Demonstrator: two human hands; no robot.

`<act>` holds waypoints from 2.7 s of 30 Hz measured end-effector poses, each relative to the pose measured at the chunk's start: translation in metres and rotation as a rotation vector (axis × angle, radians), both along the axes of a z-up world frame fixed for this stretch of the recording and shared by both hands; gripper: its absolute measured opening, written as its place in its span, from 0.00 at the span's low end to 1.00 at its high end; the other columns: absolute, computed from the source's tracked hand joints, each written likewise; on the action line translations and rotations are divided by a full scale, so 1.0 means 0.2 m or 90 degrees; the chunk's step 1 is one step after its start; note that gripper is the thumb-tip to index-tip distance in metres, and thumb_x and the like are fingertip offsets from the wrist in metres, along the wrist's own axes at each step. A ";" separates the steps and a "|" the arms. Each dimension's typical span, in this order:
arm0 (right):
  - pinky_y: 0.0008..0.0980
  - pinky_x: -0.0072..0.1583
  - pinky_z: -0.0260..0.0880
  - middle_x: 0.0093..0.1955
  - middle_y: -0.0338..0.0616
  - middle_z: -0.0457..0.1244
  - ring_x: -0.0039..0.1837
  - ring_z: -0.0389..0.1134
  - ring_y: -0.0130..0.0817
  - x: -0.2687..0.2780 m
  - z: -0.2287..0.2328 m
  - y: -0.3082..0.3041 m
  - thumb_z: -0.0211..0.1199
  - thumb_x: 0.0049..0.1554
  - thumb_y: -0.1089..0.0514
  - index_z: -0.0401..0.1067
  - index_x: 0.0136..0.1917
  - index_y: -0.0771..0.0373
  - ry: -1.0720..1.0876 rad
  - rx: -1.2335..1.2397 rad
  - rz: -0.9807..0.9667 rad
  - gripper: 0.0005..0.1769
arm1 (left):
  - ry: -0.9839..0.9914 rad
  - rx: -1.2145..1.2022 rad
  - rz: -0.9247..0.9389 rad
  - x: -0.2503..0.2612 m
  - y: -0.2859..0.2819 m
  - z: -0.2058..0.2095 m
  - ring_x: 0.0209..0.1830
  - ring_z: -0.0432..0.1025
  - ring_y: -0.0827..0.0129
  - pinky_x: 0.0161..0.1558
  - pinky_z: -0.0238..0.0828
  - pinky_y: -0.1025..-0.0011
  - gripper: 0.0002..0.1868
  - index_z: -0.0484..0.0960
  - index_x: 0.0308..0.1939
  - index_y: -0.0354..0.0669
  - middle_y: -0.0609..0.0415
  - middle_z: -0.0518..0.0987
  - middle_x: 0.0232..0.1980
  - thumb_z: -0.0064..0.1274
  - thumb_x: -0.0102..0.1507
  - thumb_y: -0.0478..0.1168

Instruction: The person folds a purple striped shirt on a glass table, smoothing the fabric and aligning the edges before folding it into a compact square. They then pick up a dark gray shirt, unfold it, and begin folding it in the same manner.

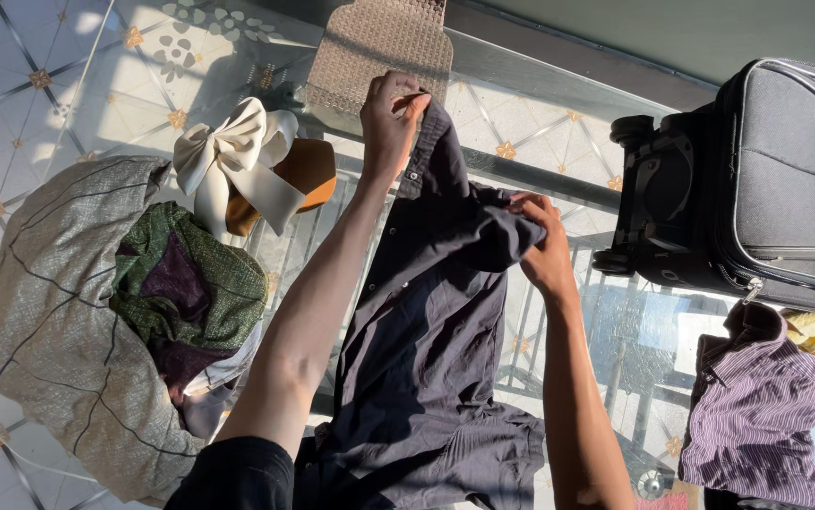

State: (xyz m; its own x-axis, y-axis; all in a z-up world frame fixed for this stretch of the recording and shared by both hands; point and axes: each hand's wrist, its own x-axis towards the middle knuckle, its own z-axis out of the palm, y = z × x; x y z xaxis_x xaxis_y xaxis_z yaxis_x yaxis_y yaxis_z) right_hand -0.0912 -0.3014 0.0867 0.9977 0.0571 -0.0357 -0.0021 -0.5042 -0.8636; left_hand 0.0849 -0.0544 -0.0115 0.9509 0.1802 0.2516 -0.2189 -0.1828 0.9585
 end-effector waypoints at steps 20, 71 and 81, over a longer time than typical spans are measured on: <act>0.31 0.56 0.67 0.52 0.47 0.64 0.53 0.64 0.31 -0.01 -0.57 -0.11 0.67 0.58 0.62 0.62 0.72 0.69 0.048 0.239 -0.257 0.32 | 0.459 0.110 -0.190 -0.83 0.15 -0.03 0.58 0.79 0.58 0.61 0.73 0.63 0.34 0.79 0.60 0.34 0.41 0.84 0.58 0.61 0.58 0.56; 0.41 0.55 0.69 0.56 0.54 0.66 0.52 0.68 0.38 0.42 -0.60 -0.33 0.64 0.62 0.42 0.63 0.70 0.71 0.094 -0.033 -0.274 0.35 | 0.230 -0.133 -0.112 0.25 -0.06 -0.23 0.49 0.78 0.63 0.49 0.82 0.64 0.26 0.73 0.59 0.38 0.43 0.79 0.53 0.64 0.60 0.42; 0.40 0.44 0.63 0.33 0.59 0.62 0.38 0.62 0.35 0.20 -0.66 -0.45 0.69 0.55 0.56 0.69 0.37 0.80 0.039 -0.047 -0.180 0.21 | 0.471 0.496 -0.255 0.27 -0.14 -0.56 0.59 0.81 0.50 0.59 0.76 0.60 0.25 0.84 0.55 0.38 0.38 0.85 0.56 0.64 0.58 0.50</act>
State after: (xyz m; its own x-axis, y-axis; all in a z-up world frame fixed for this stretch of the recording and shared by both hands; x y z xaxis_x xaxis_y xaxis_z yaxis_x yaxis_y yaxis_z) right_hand -0.0512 -0.3911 -0.0457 0.9695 -0.2280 -0.0899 -0.2024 -0.5381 -0.8182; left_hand 0.1382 -0.0824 -0.1241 0.8668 -0.1281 -0.4820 0.1744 -0.8276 0.5336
